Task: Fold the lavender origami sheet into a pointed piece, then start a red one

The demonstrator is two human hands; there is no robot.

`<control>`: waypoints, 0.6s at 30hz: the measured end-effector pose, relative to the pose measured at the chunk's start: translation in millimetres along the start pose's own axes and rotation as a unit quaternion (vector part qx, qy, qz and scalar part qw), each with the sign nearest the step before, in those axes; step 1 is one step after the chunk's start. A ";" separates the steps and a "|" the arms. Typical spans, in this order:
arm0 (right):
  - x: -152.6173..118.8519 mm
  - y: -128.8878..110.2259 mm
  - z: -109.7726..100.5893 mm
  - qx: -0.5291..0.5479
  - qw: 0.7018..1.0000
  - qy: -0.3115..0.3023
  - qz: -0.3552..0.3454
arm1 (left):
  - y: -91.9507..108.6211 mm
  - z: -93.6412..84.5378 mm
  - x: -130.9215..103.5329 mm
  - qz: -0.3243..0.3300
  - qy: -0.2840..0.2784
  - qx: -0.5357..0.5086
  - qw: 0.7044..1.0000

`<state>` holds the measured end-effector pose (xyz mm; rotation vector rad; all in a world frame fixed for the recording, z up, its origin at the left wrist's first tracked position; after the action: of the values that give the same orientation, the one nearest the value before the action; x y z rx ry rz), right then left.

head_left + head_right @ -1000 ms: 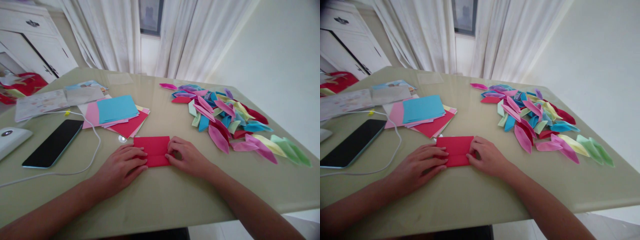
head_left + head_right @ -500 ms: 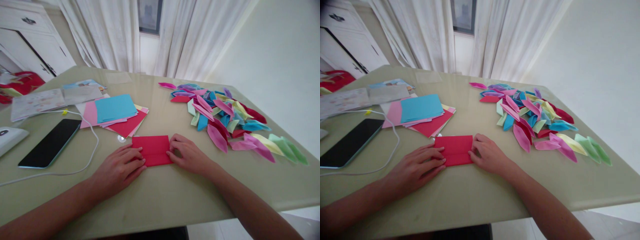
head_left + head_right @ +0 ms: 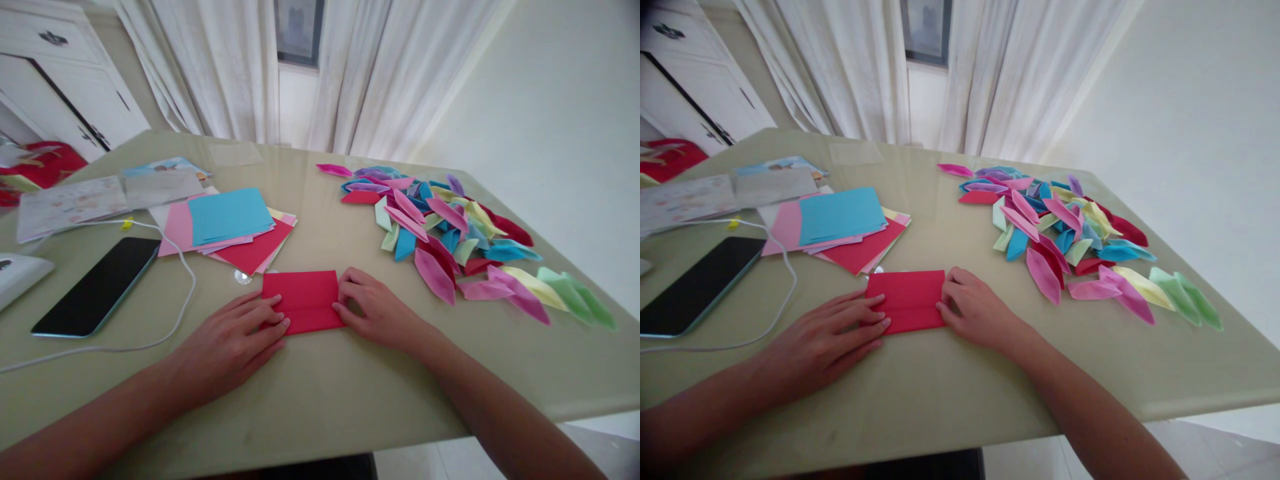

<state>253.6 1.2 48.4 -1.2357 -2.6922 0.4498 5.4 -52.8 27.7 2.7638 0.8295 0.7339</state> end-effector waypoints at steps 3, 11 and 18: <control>0.1 -0.8 0.6 -0.015 1.000 0.002 -0.004 | -1.4 0.6 0.3 0.005 -0.008 0.008 1.000; -14.0 -31.8 -0.6 -0.157 0.966 0.138 -0.153 | 5.5 -0.2 5.4 0.051 -0.100 0.058 0.992; -19.8 -57.2 15.0 -0.166 0.953 0.058 -0.247 | 8.6 1.3 7.6 0.036 -0.096 0.060 0.993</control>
<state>221.8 -52.3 52.9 -0.5684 -2.9026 -0.1413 15.6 -55.7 32.2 2.9250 0.7617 0.4330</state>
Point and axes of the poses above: each hand's wrist, its own x-axis towards the middle knuckle, its own z-axis out of the palm, y = z × x, the point moved 4 cm from there along x, towards the middle knuckle, and after that the axes turned 7 degrees about -x, right-handed, at the moved point
